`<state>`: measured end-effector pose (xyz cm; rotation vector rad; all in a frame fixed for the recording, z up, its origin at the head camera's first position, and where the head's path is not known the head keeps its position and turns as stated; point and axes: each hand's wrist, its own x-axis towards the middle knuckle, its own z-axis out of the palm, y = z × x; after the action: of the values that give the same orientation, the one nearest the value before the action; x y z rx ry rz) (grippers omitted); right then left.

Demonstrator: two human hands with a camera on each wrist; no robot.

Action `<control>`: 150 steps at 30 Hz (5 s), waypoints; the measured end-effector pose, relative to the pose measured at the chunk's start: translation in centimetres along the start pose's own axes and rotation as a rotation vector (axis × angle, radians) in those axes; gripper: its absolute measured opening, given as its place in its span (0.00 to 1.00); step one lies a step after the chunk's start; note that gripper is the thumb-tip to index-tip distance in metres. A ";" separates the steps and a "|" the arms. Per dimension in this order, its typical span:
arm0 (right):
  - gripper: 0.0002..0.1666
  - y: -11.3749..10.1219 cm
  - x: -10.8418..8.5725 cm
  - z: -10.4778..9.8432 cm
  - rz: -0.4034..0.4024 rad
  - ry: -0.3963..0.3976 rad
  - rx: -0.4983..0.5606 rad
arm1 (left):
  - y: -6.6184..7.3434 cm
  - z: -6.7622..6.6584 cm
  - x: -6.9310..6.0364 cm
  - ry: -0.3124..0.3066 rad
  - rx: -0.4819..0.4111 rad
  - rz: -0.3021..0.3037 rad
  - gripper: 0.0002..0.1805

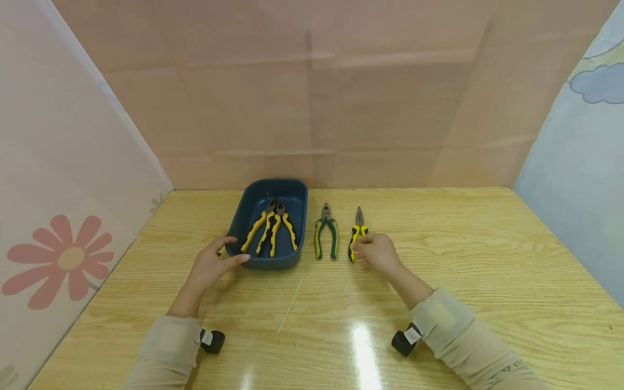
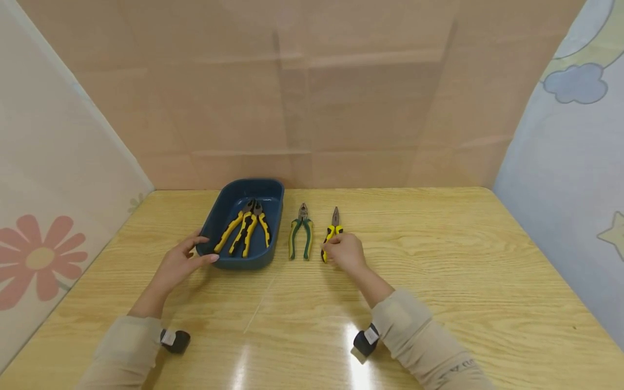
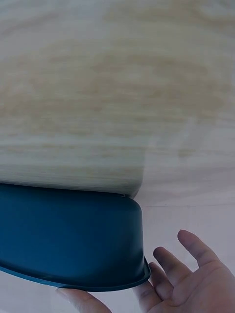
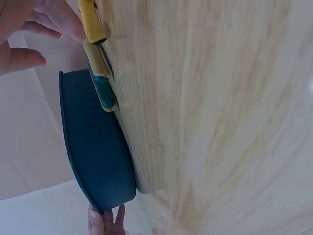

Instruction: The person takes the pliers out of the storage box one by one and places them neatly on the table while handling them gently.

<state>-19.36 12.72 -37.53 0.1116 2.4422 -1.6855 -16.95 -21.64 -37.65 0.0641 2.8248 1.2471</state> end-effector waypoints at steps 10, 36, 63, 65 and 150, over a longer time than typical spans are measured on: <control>0.19 -0.7 -0.4 1.2 -0.042 -0.087 0.081 | -0.1 0.1 0.0 0.006 -0.013 0.017 0.41; 0.18 -3.4 -1.0 5.4 -0.027 -0.182 0.362 | 0.0 0.0 -0.1 -0.008 0.006 -0.010 0.42; 0.18 -4.9 -1.3 7.0 -0.035 -0.226 0.442 | 0.1 -0.1 -0.1 -0.009 0.008 -0.002 0.42; 0.18 -5.0 -1.2 7.2 -0.030 -0.227 0.454 | 0.1 -0.1 -0.1 -0.004 0.008 -0.004 0.42; 0.15 -7.8 2.3 12.0 -0.036 -0.201 0.268 | 0.3 -0.1 0.2 -0.003 0.014 -0.011 0.37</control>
<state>-21.71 -1.39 -34.91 -0.0653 2.0799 -1.9285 -17.11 -21.54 -37.40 0.0507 2.8273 1.2241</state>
